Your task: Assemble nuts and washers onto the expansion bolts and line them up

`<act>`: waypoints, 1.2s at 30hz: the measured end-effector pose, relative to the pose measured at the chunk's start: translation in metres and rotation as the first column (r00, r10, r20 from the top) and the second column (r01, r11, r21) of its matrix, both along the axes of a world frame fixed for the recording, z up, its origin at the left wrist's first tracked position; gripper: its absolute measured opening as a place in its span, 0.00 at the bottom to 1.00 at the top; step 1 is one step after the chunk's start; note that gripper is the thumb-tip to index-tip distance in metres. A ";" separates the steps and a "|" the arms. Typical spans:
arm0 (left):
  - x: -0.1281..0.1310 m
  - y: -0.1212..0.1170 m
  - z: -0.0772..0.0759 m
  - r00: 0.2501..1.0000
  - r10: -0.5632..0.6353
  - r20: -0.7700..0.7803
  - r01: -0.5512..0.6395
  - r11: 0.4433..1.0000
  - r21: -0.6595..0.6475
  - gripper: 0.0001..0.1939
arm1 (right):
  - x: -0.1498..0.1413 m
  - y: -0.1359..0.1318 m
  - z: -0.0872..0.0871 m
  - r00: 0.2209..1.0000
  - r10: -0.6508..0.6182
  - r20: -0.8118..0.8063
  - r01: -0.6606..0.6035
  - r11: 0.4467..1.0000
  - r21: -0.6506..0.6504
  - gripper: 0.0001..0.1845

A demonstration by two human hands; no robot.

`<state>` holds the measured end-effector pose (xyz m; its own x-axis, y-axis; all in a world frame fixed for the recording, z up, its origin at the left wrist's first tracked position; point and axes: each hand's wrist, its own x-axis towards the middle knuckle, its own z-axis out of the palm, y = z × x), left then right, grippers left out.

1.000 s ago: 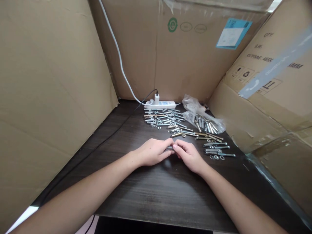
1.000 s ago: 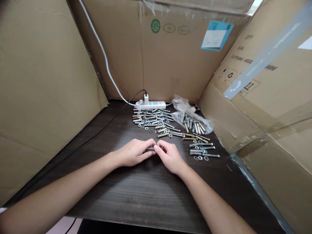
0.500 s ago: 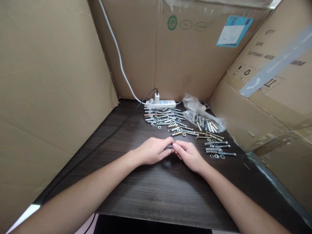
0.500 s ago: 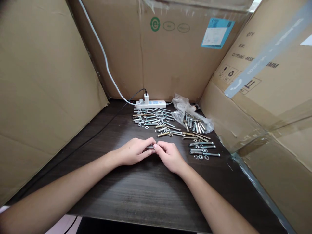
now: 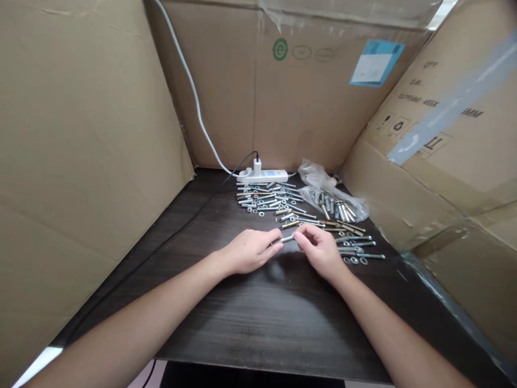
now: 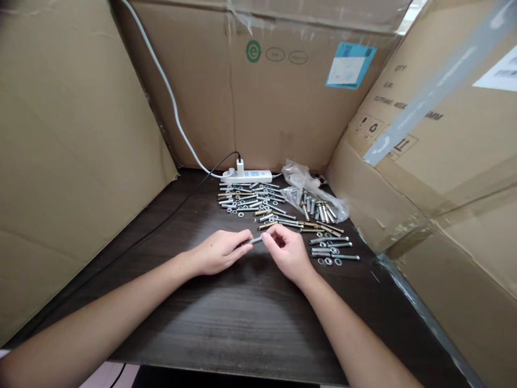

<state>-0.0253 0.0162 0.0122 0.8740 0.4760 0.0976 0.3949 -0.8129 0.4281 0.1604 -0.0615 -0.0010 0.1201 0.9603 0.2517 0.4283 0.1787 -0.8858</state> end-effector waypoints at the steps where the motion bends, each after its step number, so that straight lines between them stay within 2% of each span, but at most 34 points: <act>1: 0.001 0.000 -0.002 1.000 0.004 -0.007 -0.004 1.000 0.000 0.13 | -0.001 0.000 0.000 0.999 0.015 -0.039 -0.015 1.000 0.004 0.13; 3: 0.002 0.001 -0.005 1.000 -0.004 0.004 0.005 1.000 -0.029 0.13 | -0.004 0.001 -0.001 0.992 0.070 -0.105 -0.069 0.998 0.009 0.11; 5: 0.004 0.001 -0.008 0.999 -0.012 0.047 0.016 0.996 -0.092 0.13 | -0.010 0.001 -0.002 0.990 0.096 -0.105 -0.093 0.995 0.031 0.10; 8: 0.006 0.000 -0.009 0.997 -0.001 0.078 0.012 0.989 -0.145 0.15 | -0.019 0.001 -0.001 0.999 0.032 -0.008 -0.031 0.993 0.115 0.07; 12: 0.006 -0.001 -0.006 0.998 -0.032 0.062 0.041 0.990 -0.138 0.17 | -0.017 0.002 0.004 0.996 -0.071 0.054 0.059 0.980 0.190 0.05; 14: 0.004 0.001 -0.005 0.996 -0.030 0.080 0.041 0.989 -0.141 0.17 | -0.002 0.007 0.008 0.988 -0.152 0.028 0.145 0.974 0.173 0.07; 16: 0.000 0.006 -0.004 0.994 0.006 0.106 0.010 0.989 -0.148 0.16 | 0.026 0.015 0.012 0.967 -0.253 0.020 0.248 0.959 0.137 0.09; 18: -0.003 0.012 -0.004 0.991 0.042 0.124 -0.023 0.988 -0.151 0.15 | 0.063 0.025 0.014 0.923 -0.369 0.109 0.360 0.928 0.099 0.12; 20: -0.005 0.016 -0.004 0.991 0.048 0.126 -0.030 0.989 -0.144 0.14 | 0.100 0.033 0.015 0.805 -0.517 0.291 0.521 0.851 0.070 0.14; 21: -0.006 0.017 -0.004 0.991 0.044 0.124 -0.027 0.990 -0.137 0.14 | 0.117 0.037 0.015 0.714 -0.569 0.409 0.604 0.795 0.052 0.14; 22: -0.007 0.018 -0.004 0.992 0.038 0.121 -0.022 0.991 -0.129 0.13 | 0.130 0.040 0.014 0.673 -0.588 0.449 0.640 0.767 0.045 0.14; 24: -0.007 0.018 -0.003 0.993 0.028 0.112 -0.015 0.994 -0.110 0.12 | 0.148 0.045 0.009 0.619 -0.613 0.491 0.682 0.729 0.049 0.13; 27: -0.007 0.019 -0.003 0.994 0.028 0.101 -0.019 0.996 -0.089 0.12 | 0.157 0.048 -0.002 0.576 -0.629 0.522 0.710 0.702 0.062 0.14; 32: -0.006 0.022 -0.006 0.996 0.020 0.089 -0.013 0.997 -0.077 0.12 | 0.163 0.046 -0.020 0.580 -0.590 0.562 0.678 0.732 0.068 0.15; 36: -0.004 0.024 -0.009 0.996 0.026 0.080 -0.019 0.997 -0.080 0.12 | 0.170 0.043 -0.022 0.579 -0.562 0.591 0.655 0.752 0.074 0.15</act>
